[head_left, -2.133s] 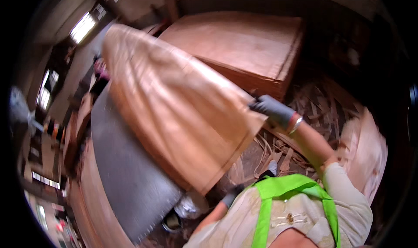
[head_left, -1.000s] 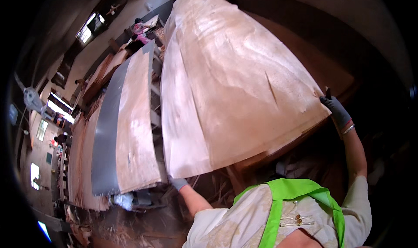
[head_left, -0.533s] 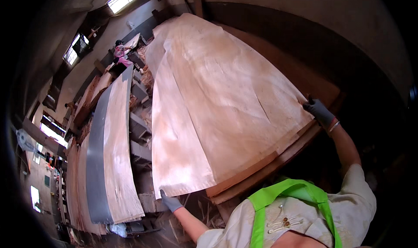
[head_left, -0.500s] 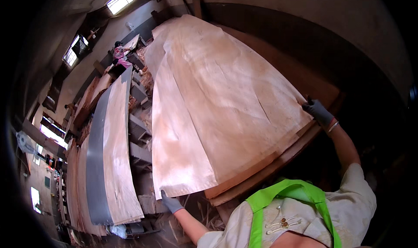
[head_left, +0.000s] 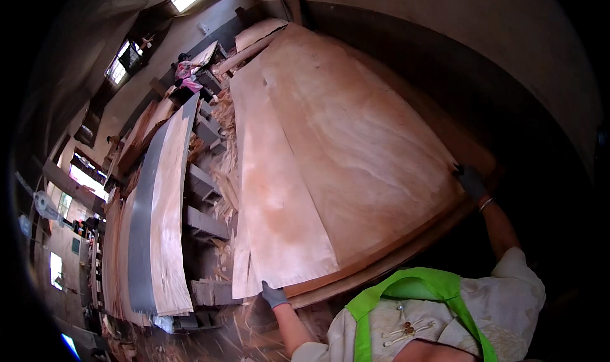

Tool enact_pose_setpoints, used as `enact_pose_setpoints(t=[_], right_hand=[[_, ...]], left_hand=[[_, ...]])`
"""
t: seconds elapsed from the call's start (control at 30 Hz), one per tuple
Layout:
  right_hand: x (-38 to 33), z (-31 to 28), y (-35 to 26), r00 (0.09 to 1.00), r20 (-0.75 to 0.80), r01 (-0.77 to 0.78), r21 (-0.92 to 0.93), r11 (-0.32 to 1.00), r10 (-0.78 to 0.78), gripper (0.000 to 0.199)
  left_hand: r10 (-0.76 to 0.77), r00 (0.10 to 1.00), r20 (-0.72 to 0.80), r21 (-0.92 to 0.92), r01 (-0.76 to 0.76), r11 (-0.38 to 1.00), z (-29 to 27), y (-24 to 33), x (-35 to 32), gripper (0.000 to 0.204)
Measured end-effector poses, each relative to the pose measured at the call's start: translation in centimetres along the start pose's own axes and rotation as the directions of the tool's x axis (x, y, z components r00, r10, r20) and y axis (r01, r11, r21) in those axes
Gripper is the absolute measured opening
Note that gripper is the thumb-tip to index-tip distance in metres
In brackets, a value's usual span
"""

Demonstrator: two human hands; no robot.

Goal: The person prepares large thin wood sheets by laying them onto a metal-topped workbench, smoothing them out, and then using a knife to trim pieces and cut the sheets to size.

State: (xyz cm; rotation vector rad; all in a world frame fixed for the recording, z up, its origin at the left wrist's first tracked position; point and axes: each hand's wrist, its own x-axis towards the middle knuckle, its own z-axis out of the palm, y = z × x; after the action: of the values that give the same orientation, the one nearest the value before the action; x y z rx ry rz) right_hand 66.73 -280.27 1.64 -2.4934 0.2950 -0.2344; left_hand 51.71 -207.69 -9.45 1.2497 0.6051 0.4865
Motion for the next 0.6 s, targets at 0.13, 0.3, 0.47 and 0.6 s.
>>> enact_pose_setpoints(t=[0.13, 0.3, 0.47, 0.6], right_hand=[[2.0, -1.4, 3.2, 0.995, 0.066, -0.069, -0.131, 0.989, 0.078, 0.043], [3.2, 0.1, 3.7, 0.985, 0.120, -0.122, -0.009, 0.992, 0.122, 0.045], [3.4, 1.1, 4.4, 0.982, 0.115, -0.143, -0.048, 0.989, 0.148, 0.045], [3.8, 1.4, 8.2, 0.969, 0.128, -0.198, -0.113, 0.974, 0.212, 0.041]], left_hand=[[-0.015, 0.997, -0.079, 0.563, 0.057, 0.825, 3.2, -3.8, -2.6, 0.042], [-0.221, 0.964, -0.145, -0.276, 0.175, 0.945, 3.2, -7.7, -2.1, 0.038], [0.018, 0.999, 0.034, 0.756, -0.038, 0.653, 3.5, -10.3, -4.2, 0.033], [-0.114, 0.993, -0.009, 0.475, 0.105, 0.874, 6.0, -14.7, -4.2, 0.036]])
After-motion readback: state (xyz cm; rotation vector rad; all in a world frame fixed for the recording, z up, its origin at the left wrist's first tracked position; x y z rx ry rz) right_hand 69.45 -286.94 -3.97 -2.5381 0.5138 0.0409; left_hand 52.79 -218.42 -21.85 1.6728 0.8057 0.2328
